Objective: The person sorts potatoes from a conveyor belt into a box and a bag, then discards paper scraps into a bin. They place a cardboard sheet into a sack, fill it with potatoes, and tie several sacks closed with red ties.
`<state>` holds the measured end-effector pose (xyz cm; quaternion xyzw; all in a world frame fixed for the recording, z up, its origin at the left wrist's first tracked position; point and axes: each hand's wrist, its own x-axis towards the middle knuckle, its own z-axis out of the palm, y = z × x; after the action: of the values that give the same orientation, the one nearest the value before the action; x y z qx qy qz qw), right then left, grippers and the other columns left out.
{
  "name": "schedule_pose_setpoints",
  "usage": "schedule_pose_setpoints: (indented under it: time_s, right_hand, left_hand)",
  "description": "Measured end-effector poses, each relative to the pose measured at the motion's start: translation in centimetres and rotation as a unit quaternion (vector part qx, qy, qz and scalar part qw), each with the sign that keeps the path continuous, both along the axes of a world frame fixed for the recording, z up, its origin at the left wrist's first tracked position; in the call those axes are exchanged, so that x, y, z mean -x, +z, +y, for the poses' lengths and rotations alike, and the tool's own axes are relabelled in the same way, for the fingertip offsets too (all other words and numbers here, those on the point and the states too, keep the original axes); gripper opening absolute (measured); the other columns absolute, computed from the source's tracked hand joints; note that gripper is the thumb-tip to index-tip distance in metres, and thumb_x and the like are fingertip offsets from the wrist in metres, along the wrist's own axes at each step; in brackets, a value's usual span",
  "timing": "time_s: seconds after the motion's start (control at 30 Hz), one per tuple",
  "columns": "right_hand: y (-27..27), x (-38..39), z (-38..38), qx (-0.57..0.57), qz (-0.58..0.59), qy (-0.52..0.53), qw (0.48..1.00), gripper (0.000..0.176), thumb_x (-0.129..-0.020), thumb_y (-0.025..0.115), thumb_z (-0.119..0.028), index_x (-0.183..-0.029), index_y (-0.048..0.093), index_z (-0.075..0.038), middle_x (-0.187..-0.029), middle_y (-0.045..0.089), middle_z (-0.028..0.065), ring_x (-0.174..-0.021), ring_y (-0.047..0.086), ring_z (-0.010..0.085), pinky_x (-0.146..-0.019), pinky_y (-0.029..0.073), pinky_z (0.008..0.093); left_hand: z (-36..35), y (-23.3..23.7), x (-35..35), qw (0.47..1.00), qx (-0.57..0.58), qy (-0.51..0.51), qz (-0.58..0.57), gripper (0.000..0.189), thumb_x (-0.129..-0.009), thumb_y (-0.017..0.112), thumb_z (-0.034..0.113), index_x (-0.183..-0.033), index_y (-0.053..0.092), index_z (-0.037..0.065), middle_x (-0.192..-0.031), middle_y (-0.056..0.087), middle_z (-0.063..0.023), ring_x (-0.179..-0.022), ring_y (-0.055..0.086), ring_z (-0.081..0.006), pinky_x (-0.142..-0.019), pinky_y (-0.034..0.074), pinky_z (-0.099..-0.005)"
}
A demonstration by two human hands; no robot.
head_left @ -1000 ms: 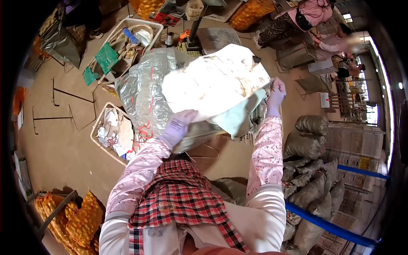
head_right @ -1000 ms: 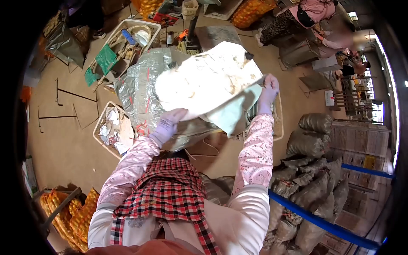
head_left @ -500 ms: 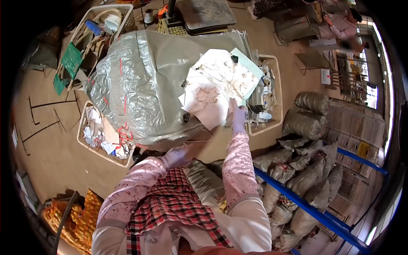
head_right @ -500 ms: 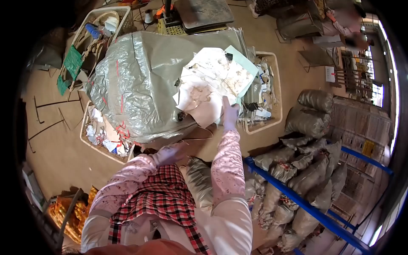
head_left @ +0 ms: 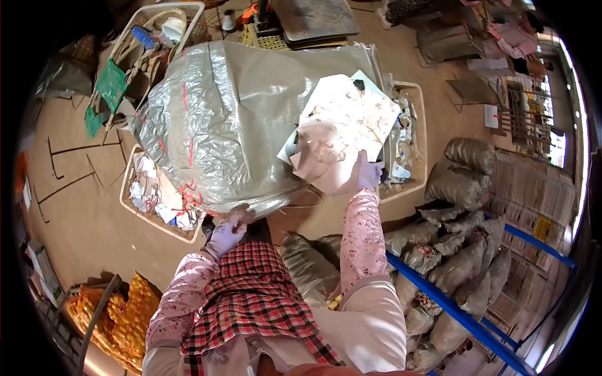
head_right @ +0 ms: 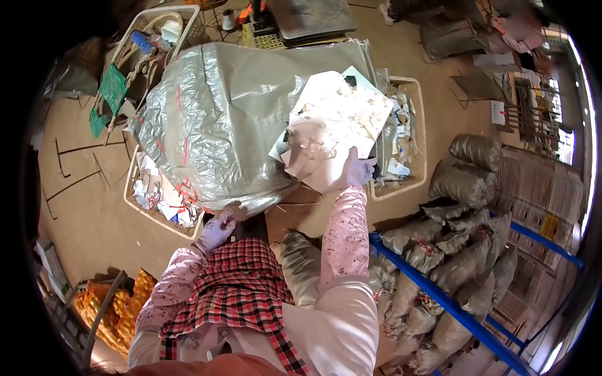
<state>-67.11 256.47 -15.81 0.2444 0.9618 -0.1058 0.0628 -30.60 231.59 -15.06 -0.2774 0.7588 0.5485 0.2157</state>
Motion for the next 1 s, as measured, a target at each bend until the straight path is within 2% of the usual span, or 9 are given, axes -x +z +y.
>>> schedule_pose_setpoints:
  time_s: [0.1, 0.17, 0.23, 0.3, 0.47, 0.67, 0.77, 0.93, 1.0]
  right_hand:
    - [-2.6, -0.5, 1.4, 0.09, -0.02, 0.042, 0.995, 0.103, -0.061, 0.072, -0.052, -0.13, 0.026, 0.009, -0.119, 0.049, 0.0255, -0.115, 0.044, 0.0359, -0.095, 0.035, 0.0384]
    - [-7.6, -0.4, 4.4, 0.208, 0.064, 0.056, 0.975, 0.082, -0.062, 0.076, -0.036, -0.12, 0.04, 0.01, -0.117, 0.051, 0.0235, -0.109, 0.049, 0.0339, -0.094, 0.037, 0.0376]
    - [-6.7, -1.6, 3.7, 0.448, 0.063, -0.019, 0.892, 0.061, -0.069, 0.072, -0.026, -0.114, 0.047, 0.007, -0.112, 0.055, 0.0213, -0.101, 0.054, 0.0319, -0.09, 0.041, 0.039]
    - [-2.2, -4.2, 2.5, 0.679, -0.043, -0.165, 0.714, 0.044, -0.076, 0.067, -0.017, -0.111, 0.051, 0.004, -0.107, 0.058, 0.0193, -0.094, 0.057, 0.0304, -0.086, 0.045, 0.0408]
    - [-1.8, -13.7, 2.3, 0.636, -0.189, -0.271, 0.697, 0.03, -0.079, 0.059, -0.008, -0.108, 0.054, 0.001, -0.101, 0.06, 0.0155, -0.09, 0.059, 0.03, -0.084, 0.047, 0.0449]
    - [5.8, -17.6, -5.2, 0.701, -0.131, -0.17, 0.68, 0.033, -0.08, 0.054, -0.008, -0.11, 0.051, 0.005, -0.106, 0.058, 0.0175, -0.098, 0.057, 0.0292, -0.088, 0.046, 0.0418]
    - [10.1, -19.5, -9.0, 0.741, -0.11, 0.003, 0.662, 0.042, -0.079, 0.051, -0.004, -0.118, 0.043, 0.01, -0.116, 0.053, 0.0184, -0.102, 0.055, 0.0292, -0.091, 0.045, 0.0381]
    - [14.3, -20.5, -16.8, 0.732, -0.122, 0.194, 0.642, 0.048, -0.073, 0.055, 0.0, -0.119, 0.042, 0.009, -0.109, 0.055, 0.0189, -0.101, 0.056, 0.0274, -0.088, 0.049, 0.0351]
    - [16.7, -19.9, -22.1, 0.776, -0.148, 0.127, 0.599, 0.054, -0.07, 0.058, 0.003, -0.12, 0.041, 0.007, -0.108, 0.055, 0.0191, -0.101, 0.056, 0.0283, -0.083, 0.053, 0.0355]
  left_hand:
    - [0.4, -0.7, -1.5, 0.998, -0.032, 0.044, -0.004, 0.037, -0.083, 0.057, 0.024, -0.114, 0.052, 0.003, -0.09, 0.063, -0.0145, -0.08, 0.062, -0.0249, -0.074, 0.049, -0.0317]
    - [0.5, -0.1, -2.1, 0.996, -0.051, 0.069, -0.004, 0.035, -0.083, 0.057, 0.021, -0.112, 0.053, 0.003, -0.09, 0.063, -0.0127, -0.079, 0.062, -0.0214, -0.073, 0.049, -0.0305]
    - [0.5, 0.1, -2.6, 0.996, -0.052, 0.07, -0.009, 0.036, -0.083, 0.057, 0.02, -0.114, 0.053, 0.003, -0.087, 0.063, -0.0108, -0.075, 0.061, -0.0186, -0.07, 0.048, -0.029]
    - [0.0, 1.2, -2.6, 0.996, -0.051, 0.068, -0.01, 0.038, -0.083, 0.056, 0.019, -0.116, 0.053, 0.003, -0.084, 0.063, -0.0082, -0.07, 0.058, -0.0143, -0.067, 0.047, -0.0269]
    - [-0.3, 1.4, -4.8, 0.986, -0.084, 0.138, 0.047, 0.031, -0.082, 0.057, 0.016, -0.111, 0.055, 0.004, -0.082, 0.062, -0.0107, -0.07, 0.059, -0.0172, -0.067, 0.047, -0.029]
    - [-1.8, -0.3, -10.9, 0.98, -0.1, 0.15, 0.085, 0.037, -0.083, 0.058, 0.017, -0.115, 0.052, 0.0, -0.091, 0.064, -0.0111, -0.077, 0.059, -0.0149, -0.072, 0.047, -0.0277]
    - [-2.9, -0.9, -15.2, 0.977, -0.097, 0.164, 0.101, 0.035, -0.083, 0.058, 0.018, -0.113, 0.054, 0.001, -0.091, 0.063, -0.0126, -0.077, 0.059, -0.0159, -0.072, 0.047, -0.028]
    - [-6.4, -0.3, -23.2, 0.975, -0.081, 0.156, 0.133, 0.032, -0.083, 0.057, 0.018, -0.11, 0.055, 0.002, -0.09, 0.062, -0.0143, -0.077, 0.059, -0.0219, -0.071, 0.047, -0.0305]
    - [-7.3, -2.1, -27.7, 0.976, -0.073, 0.181, 0.101, 0.032, -0.083, 0.057, 0.018, -0.11, 0.055, 0.002, -0.083, 0.061, -0.0119, -0.069, 0.057, -0.0186, -0.066, 0.047, -0.0303]
